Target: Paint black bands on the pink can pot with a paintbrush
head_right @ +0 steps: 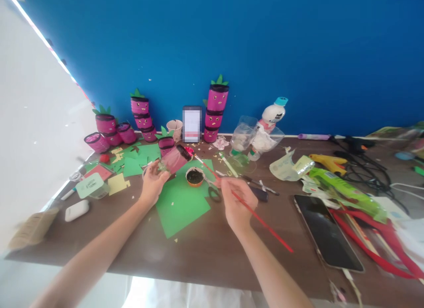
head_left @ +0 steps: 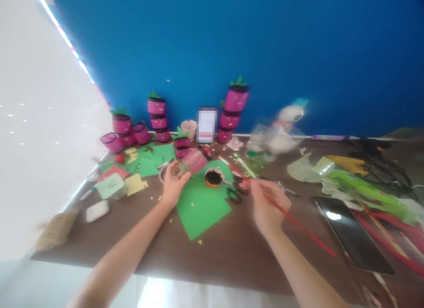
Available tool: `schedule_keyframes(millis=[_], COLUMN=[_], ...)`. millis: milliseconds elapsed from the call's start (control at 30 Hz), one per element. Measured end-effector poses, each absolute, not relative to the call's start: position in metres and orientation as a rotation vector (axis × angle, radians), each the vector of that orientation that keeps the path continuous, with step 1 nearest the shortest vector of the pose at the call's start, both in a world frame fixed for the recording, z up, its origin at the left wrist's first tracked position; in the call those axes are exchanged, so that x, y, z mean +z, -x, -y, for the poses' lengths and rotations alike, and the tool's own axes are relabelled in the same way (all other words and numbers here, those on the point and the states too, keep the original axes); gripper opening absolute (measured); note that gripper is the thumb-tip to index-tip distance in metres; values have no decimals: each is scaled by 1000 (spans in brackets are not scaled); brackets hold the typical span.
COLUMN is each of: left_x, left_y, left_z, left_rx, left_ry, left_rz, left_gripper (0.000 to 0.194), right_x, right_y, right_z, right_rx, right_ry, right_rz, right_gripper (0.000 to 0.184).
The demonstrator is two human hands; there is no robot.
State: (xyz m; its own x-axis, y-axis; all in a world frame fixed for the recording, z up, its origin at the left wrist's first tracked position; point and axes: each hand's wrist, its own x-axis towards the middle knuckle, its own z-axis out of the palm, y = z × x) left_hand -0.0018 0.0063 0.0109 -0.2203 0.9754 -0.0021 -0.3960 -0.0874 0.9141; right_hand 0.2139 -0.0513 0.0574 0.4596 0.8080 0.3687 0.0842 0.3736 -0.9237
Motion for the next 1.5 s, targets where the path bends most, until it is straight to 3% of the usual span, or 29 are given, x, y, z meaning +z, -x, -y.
schedule_keyframes(millis=[233, 667, 767, 867, 967, 1167, 1367, 1500], left_x=[16, 18, 17, 15, 17, 29, 27, 23], left_y=[1, 3, 4, 7, 10, 11, 9, 9], left_z=[-4, -3, -5, -9, -14, -15, -8, -7], left_rx=[1771, 1741, 1721, 1638, 1512, 1458, 1357, 1327], left_ry=[-998, -910, -777, -625, -386, -186, -321, -452], left_rz=[-1005, -1099, -1097, -1014, -856, -664, -590, -559], left_gripper=[61, 68, 63, 44, 28, 36, 34, 46], right_x=[56, 53, 50, 47, 48, 53, 46, 41], right_y=[-215, -219, -220, -221, -221, -218, -218, -221], right_z=[48, 46, 44, 44, 45, 45, 43, 41], right_rx=[495, 605, 663, 700, 681, 680, 467, 247], right_ry=[1077, 1088, 1053, 1025, 1055, 1071, 1152, 1202], right_rz=[1047, 1100, 1078, 1046, 1044, 1105, 1298, 1611], right_gripper=[7, 10, 17, 23, 16, 15, 21, 19])
